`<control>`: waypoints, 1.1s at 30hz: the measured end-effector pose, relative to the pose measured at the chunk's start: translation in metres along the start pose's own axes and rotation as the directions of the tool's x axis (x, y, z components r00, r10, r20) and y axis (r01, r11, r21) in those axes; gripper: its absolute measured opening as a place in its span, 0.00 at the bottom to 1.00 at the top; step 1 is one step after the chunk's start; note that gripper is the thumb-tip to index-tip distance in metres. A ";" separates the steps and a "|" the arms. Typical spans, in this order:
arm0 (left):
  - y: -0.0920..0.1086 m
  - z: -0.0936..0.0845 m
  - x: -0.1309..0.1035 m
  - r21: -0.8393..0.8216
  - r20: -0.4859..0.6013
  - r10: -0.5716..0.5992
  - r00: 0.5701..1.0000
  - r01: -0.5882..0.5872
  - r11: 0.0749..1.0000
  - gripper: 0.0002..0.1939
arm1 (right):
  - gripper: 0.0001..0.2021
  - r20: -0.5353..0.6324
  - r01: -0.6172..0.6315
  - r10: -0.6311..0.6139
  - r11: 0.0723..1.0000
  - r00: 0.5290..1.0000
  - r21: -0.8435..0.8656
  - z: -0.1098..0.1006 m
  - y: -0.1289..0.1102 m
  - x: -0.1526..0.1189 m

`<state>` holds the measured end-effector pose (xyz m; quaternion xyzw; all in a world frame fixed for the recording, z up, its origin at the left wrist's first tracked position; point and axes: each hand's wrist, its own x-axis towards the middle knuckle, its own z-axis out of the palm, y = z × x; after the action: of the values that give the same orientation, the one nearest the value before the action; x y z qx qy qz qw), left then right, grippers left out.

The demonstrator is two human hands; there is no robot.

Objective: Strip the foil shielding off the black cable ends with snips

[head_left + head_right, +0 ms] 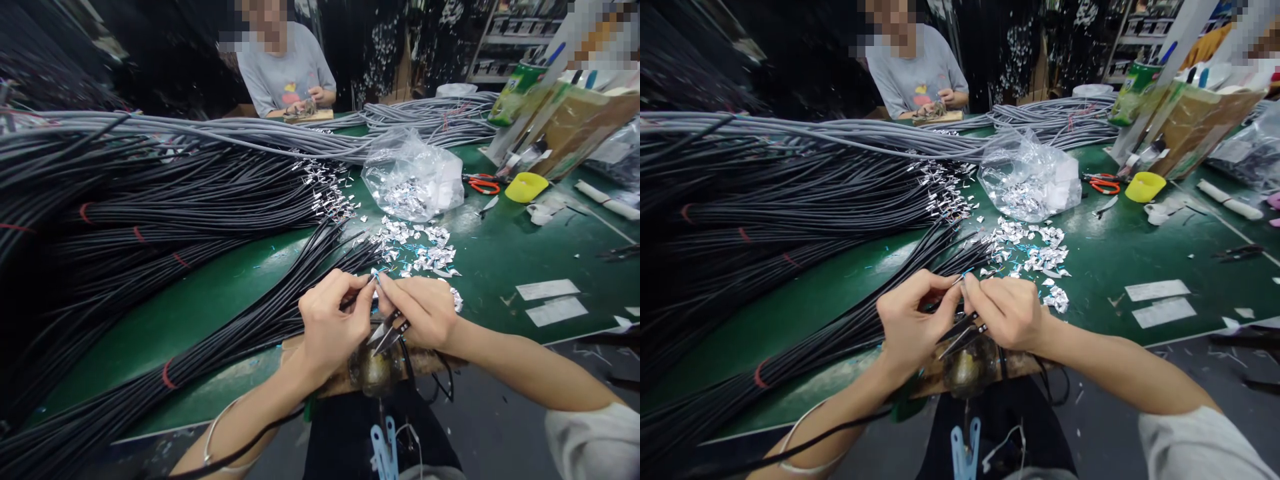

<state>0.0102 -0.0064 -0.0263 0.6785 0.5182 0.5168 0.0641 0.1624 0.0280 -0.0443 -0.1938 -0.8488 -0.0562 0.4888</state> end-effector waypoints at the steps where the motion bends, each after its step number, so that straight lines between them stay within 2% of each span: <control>1: 0.000 -0.001 0.001 -0.001 -0.007 -0.002 1.000 0.002 1.000 0.03 | 0.20 0.016 0.001 -0.001 1.000 1.000 0.008 -0.002 0.000 0.001; 2: 0.000 -0.002 0.002 -0.008 -0.024 -0.008 1.000 0.007 1.000 0.03 | 0.19 0.028 -0.042 0.042 0.999 0.999 0.029 -0.004 -0.001 0.004; 4: 0.000 -0.004 0.005 -0.037 -0.078 -0.024 0.997 0.021 0.999 0.03 | 0.18 0.051 -0.236 0.232 0.964 0.971 0.124 -0.010 -0.001 0.011; 6: 0.000 -0.006 0.007 -0.067 -0.132 -0.032 0.991 0.024 0.997 0.04 | 0.19 0.121 -0.458 0.442 0.858 0.889 0.233 -0.016 0.001 0.019; 8: -0.001 -0.008 0.009 -0.083 -0.154 -0.027 0.988 0.014 0.996 0.05 | 0.19 0.196 -0.562 0.527 0.777 0.827 0.282 -0.019 0.003 0.025; 11: -0.001 -0.009 0.009 -0.096 -0.153 -0.021 0.988 0.006 0.995 0.05 | 0.14 0.274 -0.547 0.477 0.772 0.835 0.322 -0.018 0.004 0.028; 14: -0.002 -0.009 0.007 -0.094 -0.145 -0.012 0.989 -0.001 0.996 0.04 | 0.12 0.299 -0.529 0.441 0.759 0.846 0.379 -0.016 0.003 0.028; 24: -0.001 -0.009 0.005 -0.033 -0.141 0.037 0.989 -0.042 0.999 0.06 | 0.11 0.354 -0.606 0.492 0.651 0.796 0.457 -0.016 0.001 0.032; 28: 0.000 -0.009 0.006 0.009 -0.139 0.060 0.988 -0.059 0.998 0.05 | 0.11 0.343 -0.613 0.508 0.646 0.790 0.455 -0.015 0.001 0.032; 33: -0.001 -0.011 0.006 0.001 -0.090 -0.011 0.996 0.011 1.000 0.04 | 0.10 0.274 -0.596 0.530 0.684 0.802 0.421 -0.012 0.001 0.030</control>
<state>0.0009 -0.0061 -0.0178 0.6518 0.5247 0.5460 0.0433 0.1590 0.0339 -0.0123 -0.3191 -0.7632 0.3250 0.4583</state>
